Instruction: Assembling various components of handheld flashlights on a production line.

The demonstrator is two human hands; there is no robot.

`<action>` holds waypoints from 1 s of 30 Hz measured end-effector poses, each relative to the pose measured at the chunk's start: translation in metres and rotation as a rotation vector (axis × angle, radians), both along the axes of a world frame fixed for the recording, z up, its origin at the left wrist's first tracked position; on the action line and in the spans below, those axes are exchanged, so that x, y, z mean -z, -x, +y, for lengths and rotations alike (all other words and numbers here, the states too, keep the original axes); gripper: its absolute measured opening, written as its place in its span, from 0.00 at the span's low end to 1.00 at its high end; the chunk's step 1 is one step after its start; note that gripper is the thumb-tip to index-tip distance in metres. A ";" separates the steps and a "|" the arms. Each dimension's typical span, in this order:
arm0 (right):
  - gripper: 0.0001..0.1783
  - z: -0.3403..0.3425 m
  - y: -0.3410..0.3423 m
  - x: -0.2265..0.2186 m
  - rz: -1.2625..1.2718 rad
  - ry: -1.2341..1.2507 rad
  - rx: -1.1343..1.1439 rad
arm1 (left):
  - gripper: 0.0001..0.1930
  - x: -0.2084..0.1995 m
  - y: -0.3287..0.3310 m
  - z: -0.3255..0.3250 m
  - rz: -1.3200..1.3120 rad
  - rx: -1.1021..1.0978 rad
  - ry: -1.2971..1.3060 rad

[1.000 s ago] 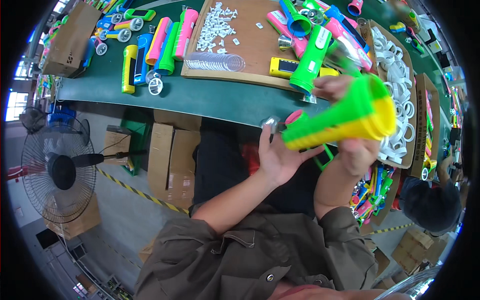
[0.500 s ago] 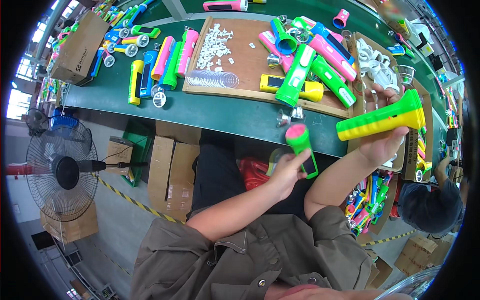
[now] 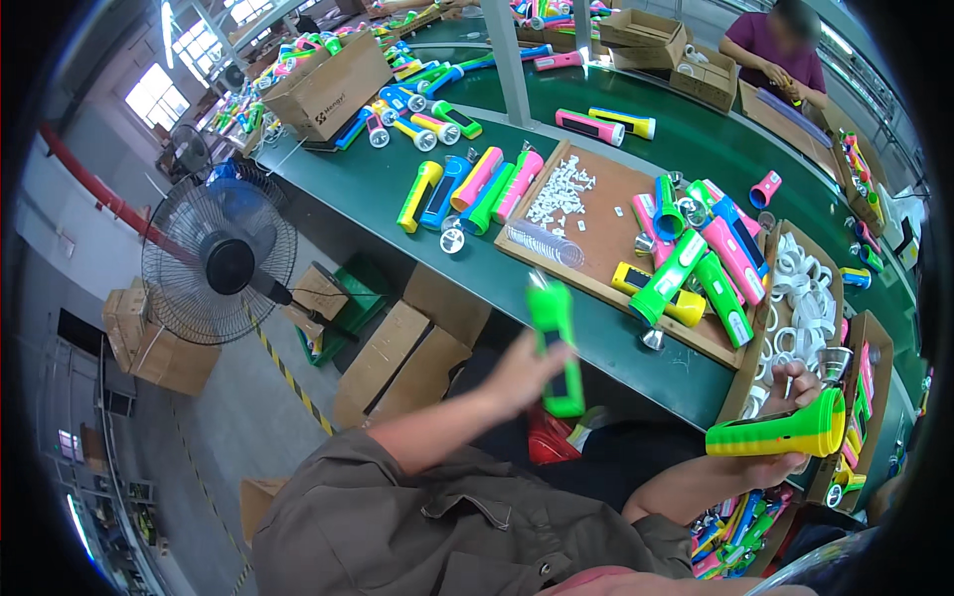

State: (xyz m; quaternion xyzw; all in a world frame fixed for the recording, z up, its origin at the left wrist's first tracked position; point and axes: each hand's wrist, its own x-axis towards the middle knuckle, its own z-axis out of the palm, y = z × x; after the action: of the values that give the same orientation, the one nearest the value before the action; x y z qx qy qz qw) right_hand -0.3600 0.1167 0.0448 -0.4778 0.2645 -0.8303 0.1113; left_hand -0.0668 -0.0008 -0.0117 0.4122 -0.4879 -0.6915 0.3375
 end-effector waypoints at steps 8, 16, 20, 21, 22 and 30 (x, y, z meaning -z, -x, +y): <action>0.38 -0.030 -0.007 0.000 0.012 -0.037 -0.081 | 0.34 -0.065 -0.133 -0.223 -0.802 -0.091 0.333; 0.40 -0.052 -0.027 0.014 0.098 -0.083 -0.170 | 0.34 -0.036 -0.100 -0.302 -1.478 -0.302 0.812; 0.42 -0.089 -0.037 0.036 -0.105 -0.221 -0.510 | 0.31 -0.021 -0.023 -0.116 -0.513 0.044 1.384; 0.37 -0.111 -0.040 0.036 -0.139 -0.148 -0.568 | 0.33 -0.023 -0.008 -0.068 -0.550 0.276 1.430; 0.33 -0.123 -0.041 0.030 -0.206 -0.119 -0.636 | 0.32 -0.008 0.010 -0.036 -0.559 0.310 1.303; 0.36 -0.085 -0.001 0.022 -0.223 -0.047 -0.528 | 0.22 0.047 0.034 -0.020 -0.317 0.190 1.142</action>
State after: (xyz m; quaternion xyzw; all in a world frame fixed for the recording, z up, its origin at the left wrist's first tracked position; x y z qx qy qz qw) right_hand -0.3592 0.0321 0.0228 -0.4334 0.1362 -0.8136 0.3630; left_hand -0.1009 -0.0210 -0.0591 0.2182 -0.8614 -0.2771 0.3655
